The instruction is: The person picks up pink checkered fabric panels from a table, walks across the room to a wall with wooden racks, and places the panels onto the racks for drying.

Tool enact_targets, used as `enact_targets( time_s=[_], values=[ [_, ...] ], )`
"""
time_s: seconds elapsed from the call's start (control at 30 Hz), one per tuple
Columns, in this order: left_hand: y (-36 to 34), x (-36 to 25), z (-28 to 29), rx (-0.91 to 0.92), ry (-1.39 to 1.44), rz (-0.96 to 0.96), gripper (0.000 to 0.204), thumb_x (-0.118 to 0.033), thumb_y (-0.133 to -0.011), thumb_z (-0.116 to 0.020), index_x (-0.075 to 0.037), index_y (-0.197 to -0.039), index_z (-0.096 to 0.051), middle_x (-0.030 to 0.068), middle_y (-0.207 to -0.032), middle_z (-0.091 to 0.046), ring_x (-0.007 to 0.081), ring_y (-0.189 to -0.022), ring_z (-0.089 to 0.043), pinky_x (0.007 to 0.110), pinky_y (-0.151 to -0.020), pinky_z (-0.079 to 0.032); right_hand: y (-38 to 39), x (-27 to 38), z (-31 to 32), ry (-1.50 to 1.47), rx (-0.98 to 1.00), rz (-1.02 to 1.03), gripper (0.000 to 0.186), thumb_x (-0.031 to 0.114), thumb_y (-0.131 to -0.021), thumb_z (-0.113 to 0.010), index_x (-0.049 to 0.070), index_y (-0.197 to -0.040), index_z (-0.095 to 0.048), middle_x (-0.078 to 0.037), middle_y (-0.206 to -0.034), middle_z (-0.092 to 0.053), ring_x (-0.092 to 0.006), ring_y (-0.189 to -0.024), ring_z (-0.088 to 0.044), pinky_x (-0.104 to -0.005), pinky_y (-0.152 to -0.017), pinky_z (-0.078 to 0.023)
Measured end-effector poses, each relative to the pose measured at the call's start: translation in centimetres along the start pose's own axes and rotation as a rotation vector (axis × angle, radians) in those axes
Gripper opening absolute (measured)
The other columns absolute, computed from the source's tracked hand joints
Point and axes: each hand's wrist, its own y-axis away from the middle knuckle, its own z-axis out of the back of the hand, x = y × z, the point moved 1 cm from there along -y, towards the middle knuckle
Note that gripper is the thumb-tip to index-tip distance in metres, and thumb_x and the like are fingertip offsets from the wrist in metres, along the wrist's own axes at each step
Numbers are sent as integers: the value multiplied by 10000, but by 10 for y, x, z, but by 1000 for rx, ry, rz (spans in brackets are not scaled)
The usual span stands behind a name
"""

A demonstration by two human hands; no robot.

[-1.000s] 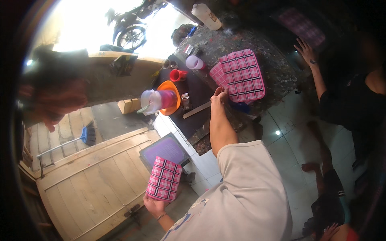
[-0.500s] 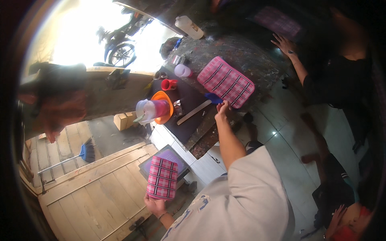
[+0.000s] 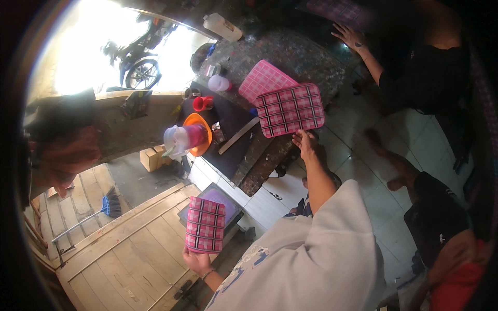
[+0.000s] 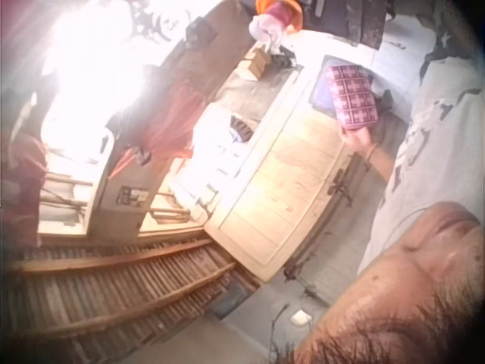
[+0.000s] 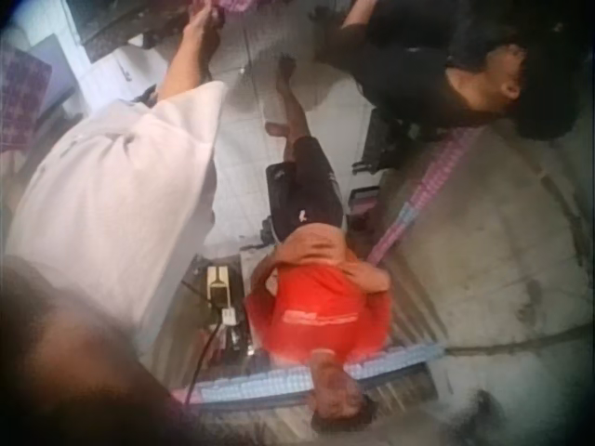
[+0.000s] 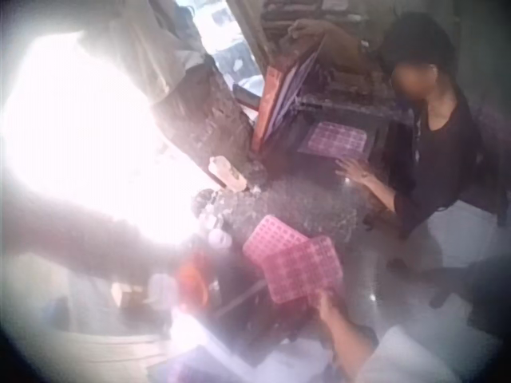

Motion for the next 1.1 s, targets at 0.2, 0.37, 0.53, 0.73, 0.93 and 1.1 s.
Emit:
enact_targets(
  time_s=[0.2, 0.37, 0.53, 0.73, 0.93, 1.1],
  values=[
    [-2, -6, 11, 29, 1, -11, 427, -248, -885, -358, 5, -1218, -448, 151, -1263, -489, 291, -1198, -425, 490, -1026, -285, -9, -19, -18, -135, -113, -36, 117, 78, -773, -630, 42, -858, -558, -56, -743, -601, -174, -685, -621, -293, -594, -540],
    [-19, -8, 26, 190, 37, 43, 408, -240, -889, -357, 5, -1198, -459, 160, -1247, -500, 297, -1177, -445, 477, -1018, -306, 2, -24, -34, -131, -158, -17, 113, 108, -761, -653, 74, -823, -565, -29, -674, -592, -148, -606, -593, -269, -509, -509],
    [-51, -15, 52, 183, 106, 22, 384, -240, -891, -364, 14, -1149, -493, 165, -1199, -534, 294, -1137, -481, 468, -1005, -327, 54, 15, -69, -38, -99, 250, 155, 128, -732, -658, 106, -869, -589, -24, -790, -597, -131, -730, -579, -289, -630, -481],
    [-103, -33, 108, 367, 149, 100, 357, -213, -893, -379, 25, -1128, -503, 177, -1163, -551, 286, -1114, -500, 434, -1000, -349, 180, 52, -69, -159, 416, 512, 37, 91, -757, -596, 115, -785, -595, 19, -744, -585, -84, -711, -543, -258, -656, -449],
    [-142, -62, 161, 564, 79, 178, 393, -233, -874, -417, 10, -1180, -454, 168, -1188, -520, 290, -1109, -492, 468, -981, -351, 346, 35, -35, -156, 540, 784, 61, 42, -771, -534, 53, -794, -590, -8, -764, -594, -100, -773, -566, -258, -767, -443],
    [-145, -53, 162, 650, -3, 188, 334, -212, -862, -449, 1, -1118, -476, 142, -1133, -534, 269, -1060, -508, 438, -947, -385, 476, 24, 14, 214, 618, 959, 79, 45, -773, -577, 30, -849, -595, -3, -781, -591, -85, -727, -563, -231, -671, -461]
  ],
)
